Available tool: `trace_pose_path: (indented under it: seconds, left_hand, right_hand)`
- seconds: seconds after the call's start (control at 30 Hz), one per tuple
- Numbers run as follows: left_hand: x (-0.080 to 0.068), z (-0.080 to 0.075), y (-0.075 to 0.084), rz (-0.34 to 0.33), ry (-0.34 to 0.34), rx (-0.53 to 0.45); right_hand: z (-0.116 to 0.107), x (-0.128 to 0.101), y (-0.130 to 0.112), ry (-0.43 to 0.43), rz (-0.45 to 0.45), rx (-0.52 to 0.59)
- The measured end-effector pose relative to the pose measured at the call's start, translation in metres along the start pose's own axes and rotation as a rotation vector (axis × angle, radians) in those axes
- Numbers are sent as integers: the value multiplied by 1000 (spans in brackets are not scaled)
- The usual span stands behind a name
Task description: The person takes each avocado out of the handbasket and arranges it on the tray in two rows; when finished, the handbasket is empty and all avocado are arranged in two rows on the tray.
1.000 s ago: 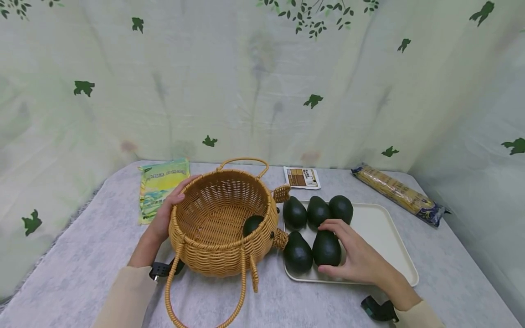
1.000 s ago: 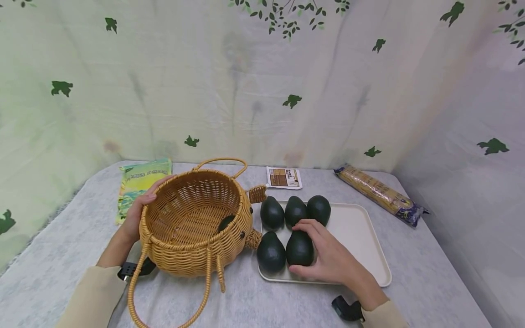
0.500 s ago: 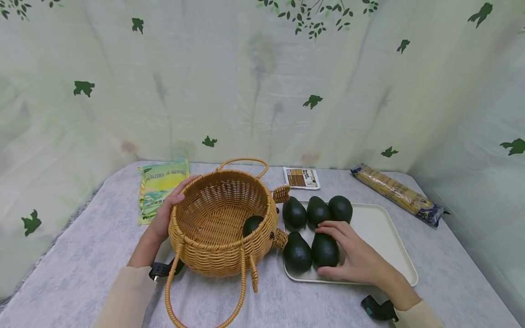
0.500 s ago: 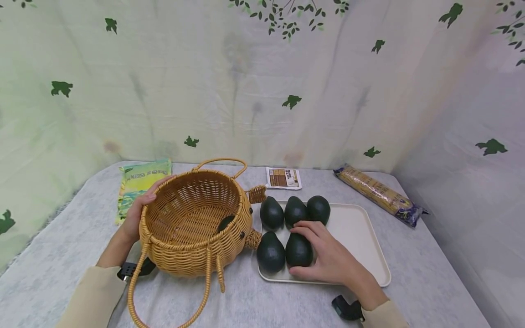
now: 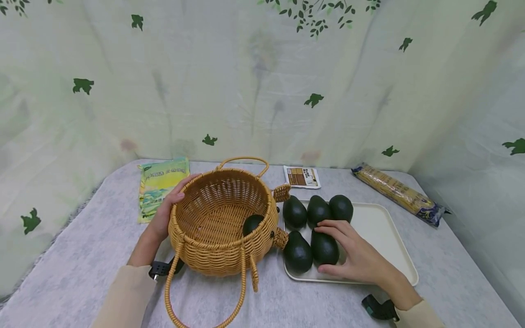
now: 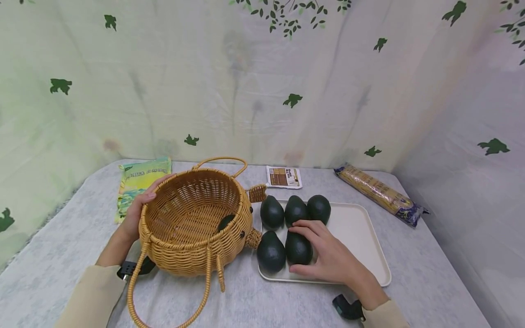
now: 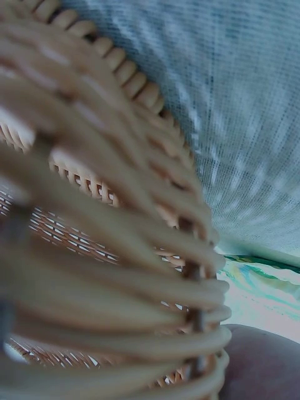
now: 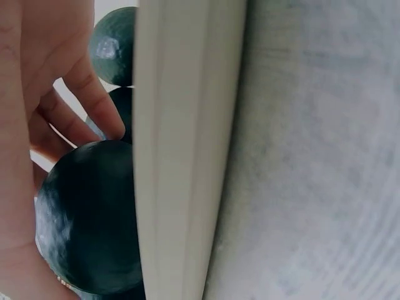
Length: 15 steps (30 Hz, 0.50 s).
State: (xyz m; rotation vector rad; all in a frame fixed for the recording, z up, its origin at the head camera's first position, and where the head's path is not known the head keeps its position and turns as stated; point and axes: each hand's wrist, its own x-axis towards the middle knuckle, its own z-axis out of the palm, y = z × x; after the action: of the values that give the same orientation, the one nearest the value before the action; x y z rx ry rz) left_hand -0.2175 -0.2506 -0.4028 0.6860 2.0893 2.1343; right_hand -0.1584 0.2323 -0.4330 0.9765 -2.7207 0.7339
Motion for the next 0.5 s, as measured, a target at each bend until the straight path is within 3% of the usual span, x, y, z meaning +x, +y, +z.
trace_pose_path:
  seconds: [0.5]
  left_hand:
    - [0,-1,-2,-9,11,3]
  right_hand:
    - [-3,3,-1,60,-35,-2]
